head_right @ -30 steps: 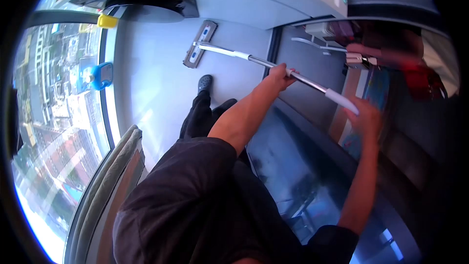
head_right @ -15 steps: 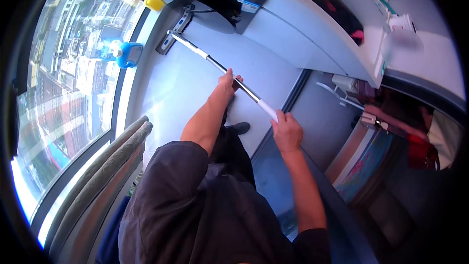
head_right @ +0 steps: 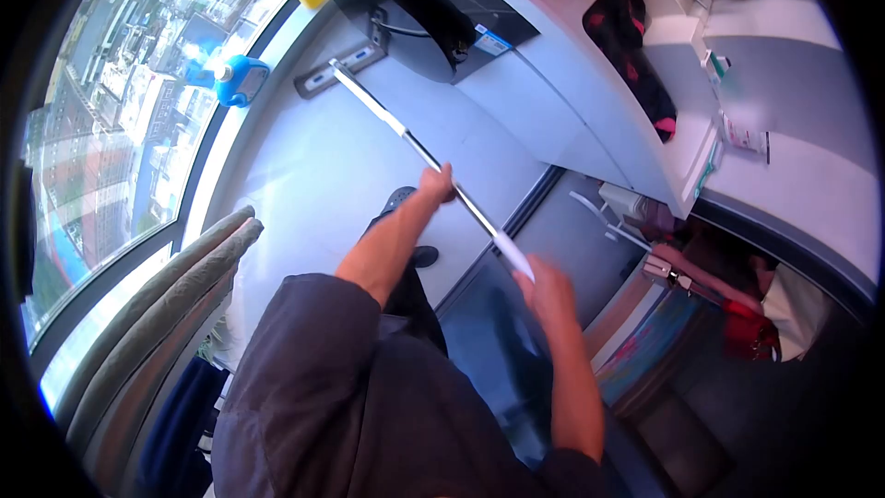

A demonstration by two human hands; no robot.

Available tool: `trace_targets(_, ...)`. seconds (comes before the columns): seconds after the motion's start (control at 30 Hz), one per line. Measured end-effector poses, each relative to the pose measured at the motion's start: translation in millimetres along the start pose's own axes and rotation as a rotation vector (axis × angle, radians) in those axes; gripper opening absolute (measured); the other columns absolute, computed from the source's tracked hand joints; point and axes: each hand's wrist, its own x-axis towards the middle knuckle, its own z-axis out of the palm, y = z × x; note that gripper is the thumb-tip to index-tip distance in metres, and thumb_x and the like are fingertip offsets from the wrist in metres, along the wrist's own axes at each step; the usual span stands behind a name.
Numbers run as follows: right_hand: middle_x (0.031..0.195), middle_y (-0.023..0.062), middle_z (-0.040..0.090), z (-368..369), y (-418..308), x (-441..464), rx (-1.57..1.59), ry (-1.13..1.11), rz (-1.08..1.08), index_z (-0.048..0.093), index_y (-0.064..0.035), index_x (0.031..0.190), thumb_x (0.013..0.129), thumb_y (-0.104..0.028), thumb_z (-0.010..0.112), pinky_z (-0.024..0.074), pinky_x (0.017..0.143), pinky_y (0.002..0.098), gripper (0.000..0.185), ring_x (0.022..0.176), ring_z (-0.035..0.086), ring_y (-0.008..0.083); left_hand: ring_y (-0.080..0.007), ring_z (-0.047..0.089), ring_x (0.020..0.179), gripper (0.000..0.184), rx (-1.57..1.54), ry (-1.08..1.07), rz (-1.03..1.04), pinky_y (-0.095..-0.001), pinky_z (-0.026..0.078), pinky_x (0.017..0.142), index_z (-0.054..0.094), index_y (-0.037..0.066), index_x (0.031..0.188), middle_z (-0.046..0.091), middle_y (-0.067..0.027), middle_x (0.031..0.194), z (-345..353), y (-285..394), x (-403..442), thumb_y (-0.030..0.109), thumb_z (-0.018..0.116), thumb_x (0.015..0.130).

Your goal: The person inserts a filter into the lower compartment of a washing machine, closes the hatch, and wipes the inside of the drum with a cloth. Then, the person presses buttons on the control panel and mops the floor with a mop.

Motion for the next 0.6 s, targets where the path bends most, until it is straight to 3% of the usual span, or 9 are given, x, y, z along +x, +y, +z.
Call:
trace_targets(0.1,0.086,0.0239,0.066,-13,-1,-57,-0.026,-0.071,0.124,0.064,-0.0087,0.109,0.09,-0.029,0.068,0.0501,0.069,0.0497,0.028,0.082,0.064,0.0458,-0.0444,0.07,0.089,0.052,-0.023,-0.085,-0.05,-0.0477,0.056,0.076,0.062,-0.015,0.098,0.068,-0.0324,0.088,32,-36,-49,0.036,0.06,0.09)
trace_targets(0.13,0.088,0.0247,0.067,-18,-8,-74,-0.008,-0.097,0.192,0.065,-0.0079,0.112,0.091,-0.028,0.068,0.0515,0.069,0.047,0.03,0.082,0.066,0.0445,-0.0343,0.07,0.063,0.051,-0.216,-0.203,-0.222,-0.0448,0.057,0.059,0.06,-0.012,0.087,0.065,-0.0278,0.075,36,-38,-64,0.039,0.059,0.092)
trace_targets(0.17,0.088,0.0247,0.067,-11,-6,-90,-0.016,-0.093,0.183,0.065,-0.0079,0.112,0.091,-0.028,0.068,0.0515,0.069,0.047,0.03,0.082,0.066,0.0445,-0.0315,0.067,0.051,0.049,-0.255,-0.163,-0.214,-0.0421,0.055,0.049,0.058,-0.01,0.081,0.064,-0.0244,0.069,44,-52,-71,0.038,0.061,0.09)
trace_targets(0.2,0.08,0.0216,0.066,-1,0,-103,0.096,-0.054,0.162,0.065,-0.0075,0.109,0.092,-0.03,0.067,0.0506,0.066,0.0462,0.028,0.076,0.066,0.0421,-0.0332,0.069,0.058,0.05,0.002,-0.006,-0.068,-0.0432,0.057,0.055,0.057,-0.011,0.08,0.064,-0.0236,0.068,85,-113,-45,0.038,0.062,0.089)
trace_targets(0.27,0.072,0.0186,0.065,4,-1,-110,0.2,-0.018,0.131,0.064,-0.0071,0.107,0.093,-0.031,0.065,0.0496,0.063,0.0454,0.027,0.069,0.065,0.0398,-0.0359,0.07,0.068,0.05,0.057,0.005,-0.068,-0.0434,0.057,0.064,0.055,-0.011,0.092,0.065,-0.0247,0.076,45,-75,-86,0.038,0.063,0.087)
trace_targets(0.33,0.066,0.0078,0.062,7,-11,-111,0.466,-0.197,0.331,0.065,-0.0046,0.105,0.096,-0.031,0.061,0.0474,0.053,0.035,0.028,0.055,0.061,0.0205,-0.037,0.07,0.072,0.052,0.035,0.006,-0.066,-0.044,0.056,0.068,0.054,-0.011,0.096,0.066,-0.0253,0.08,14,-48,-103,0.039,0.063,0.087)
trace_targets(0.37,0.066,0.0078,0.062,1,-23,-108,0.458,-0.2,0.325,0.065,-0.0046,0.105,0.096,-0.031,0.061,0.0474,0.053,0.035,0.028,0.055,0.061,0.0205,-0.0375,0.069,0.075,0.053,0.029,0.0,-0.034,-0.0448,0.055,0.07,0.052,-0.011,0.099,0.066,-0.0258,0.083,2,-39,-101,0.04,0.064,0.087)
trace_targets(0.43,0.063,0.0002,0.055,-19,-60,-94,0.734,-0.322,0.533,0.063,-0.002,0.1,0.098,-0.031,0.058,0.0409,0.044,0.0262,0.03,0.047,0.051,0.0072,-0.038,0.069,0.079,0.055,0.02,0.002,-0.006,-0.0457,0.054,0.072,0.051,-0.01,0.102,0.066,-0.0262,0.086,-19,-24,-93,0.041,0.064,0.087)
trace_targets(0.6,0.064,0.0008,0.053,-15,-111,-39,0.801,-0.357,0.428,0.057,-0.0026,0.092,0.099,-0.029,0.055,0.036,0.038,0.0248,0.027,0.043,0.046,0.008,-0.0417,0.066,0.096,0.06,-0.041,0.124,0.057,-0.0474,0.051,0.084,0.056,-0.009,0.106,0.067,-0.0293,0.095,-60,29,-49,0.047,0.063,0.088)
